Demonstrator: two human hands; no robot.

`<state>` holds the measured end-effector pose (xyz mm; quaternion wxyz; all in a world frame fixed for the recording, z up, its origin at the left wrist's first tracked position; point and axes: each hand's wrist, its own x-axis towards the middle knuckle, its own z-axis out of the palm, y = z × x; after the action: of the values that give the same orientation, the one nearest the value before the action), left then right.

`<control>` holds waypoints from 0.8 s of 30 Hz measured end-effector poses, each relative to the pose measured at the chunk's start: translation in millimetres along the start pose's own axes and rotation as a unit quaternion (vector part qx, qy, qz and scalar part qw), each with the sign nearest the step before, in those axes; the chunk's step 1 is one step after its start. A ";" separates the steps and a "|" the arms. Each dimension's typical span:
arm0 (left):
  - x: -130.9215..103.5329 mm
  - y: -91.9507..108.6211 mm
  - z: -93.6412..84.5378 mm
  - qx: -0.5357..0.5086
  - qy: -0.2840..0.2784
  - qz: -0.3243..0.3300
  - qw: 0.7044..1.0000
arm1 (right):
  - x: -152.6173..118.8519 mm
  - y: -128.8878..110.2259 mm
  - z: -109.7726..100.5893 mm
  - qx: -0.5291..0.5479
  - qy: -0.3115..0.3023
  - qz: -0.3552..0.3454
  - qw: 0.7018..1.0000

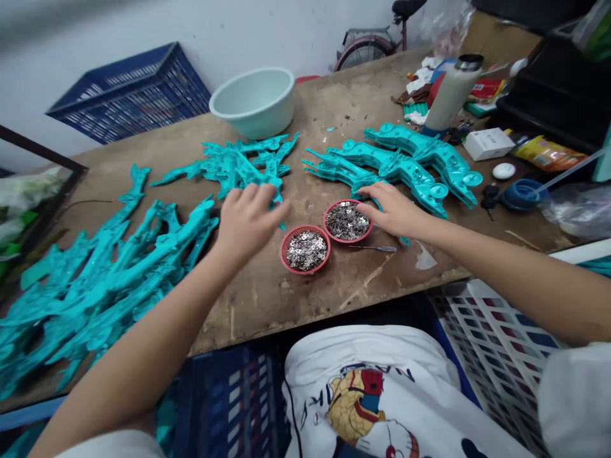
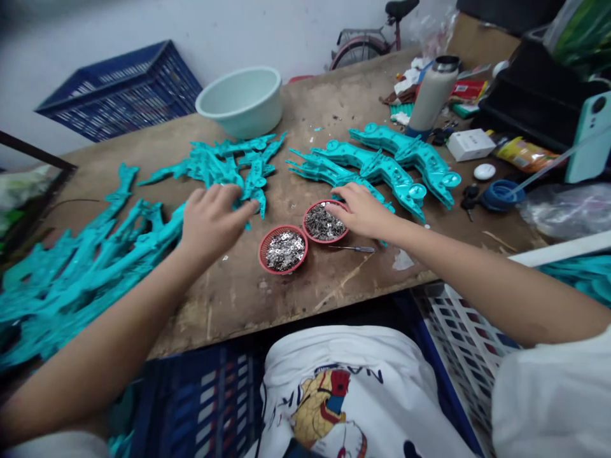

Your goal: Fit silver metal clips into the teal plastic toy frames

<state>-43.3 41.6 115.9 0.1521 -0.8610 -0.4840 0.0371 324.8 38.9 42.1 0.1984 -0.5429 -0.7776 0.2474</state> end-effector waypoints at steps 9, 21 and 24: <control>-90.1 168.7 -64.5 -0.022 0.013 0.364 0.931 | -45.0 -60.0 17.8 0.448 -0.341 -0.067 0.824; -134.4 94.9 -37.1 -0.027 -0.048 -0.027 0.998 | -17.3 -27.2 -55.1 0.262 -0.570 -0.059 0.777; -120.0 100.1 -20.4 -0.102 -0.135 0.032 0.985 | -9.9 -16.4 -70.5 0.172 -0.466 -0.027 0.867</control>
<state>-20.1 -113.0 95.5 -0.0048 -0.8742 -0.4733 0.1086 356.6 36.8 107.8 -0.0902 -0.3002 -0.7394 0.5959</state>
